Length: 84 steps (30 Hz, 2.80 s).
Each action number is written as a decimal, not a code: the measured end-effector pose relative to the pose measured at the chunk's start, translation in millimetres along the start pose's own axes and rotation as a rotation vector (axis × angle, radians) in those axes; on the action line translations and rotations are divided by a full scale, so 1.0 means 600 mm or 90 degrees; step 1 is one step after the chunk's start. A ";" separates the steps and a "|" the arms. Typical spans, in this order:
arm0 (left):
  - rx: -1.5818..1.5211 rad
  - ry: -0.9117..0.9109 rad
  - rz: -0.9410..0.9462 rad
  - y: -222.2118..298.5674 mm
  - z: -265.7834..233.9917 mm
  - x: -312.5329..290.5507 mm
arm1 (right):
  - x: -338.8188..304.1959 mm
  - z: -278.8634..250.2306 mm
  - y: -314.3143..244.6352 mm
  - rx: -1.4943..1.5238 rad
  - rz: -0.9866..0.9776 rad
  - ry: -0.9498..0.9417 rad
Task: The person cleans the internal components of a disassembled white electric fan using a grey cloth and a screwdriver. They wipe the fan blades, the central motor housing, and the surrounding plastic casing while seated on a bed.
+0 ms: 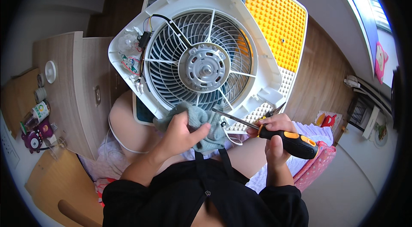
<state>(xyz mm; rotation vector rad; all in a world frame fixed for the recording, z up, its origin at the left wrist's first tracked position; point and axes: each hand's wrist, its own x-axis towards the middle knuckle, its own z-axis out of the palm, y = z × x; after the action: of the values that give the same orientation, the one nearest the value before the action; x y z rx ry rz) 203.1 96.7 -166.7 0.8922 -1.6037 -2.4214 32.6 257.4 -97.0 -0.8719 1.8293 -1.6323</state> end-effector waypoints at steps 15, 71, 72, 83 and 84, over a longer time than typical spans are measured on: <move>0.021 0.225 0.021 -0.011 -0.008 0.054 | 0.052 0.055 0.020 -0.146 -0.081 -0.078; -0.527 0.130 -0.026 0.119 -0.077 -0.291 | -0.045 0.044 0.148 -0.341 0.374 0.151; -0.497 0.123 -0.031 0.114 -0.083 -0.295 | -0.035 0.023 0.143 -0.376 0.380 0.145; -0.205 -0.005 -0.131 0.134 -0.060 -0.263 | 0.022 -0.089 0.070 -0.638 0.158 0.056; -0.196 -0.008 -0.138 0.139 -0.063 -0.256 | 0.016 -0.073 0.040 -0.545 0.137 0.118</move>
<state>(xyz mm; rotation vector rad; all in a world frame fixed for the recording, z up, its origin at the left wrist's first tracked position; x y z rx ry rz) 330.4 89.7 -41.3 1.0380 -1.1412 -2.7217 -9.3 279.9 -114.8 -0.8129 2.6983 -0.7805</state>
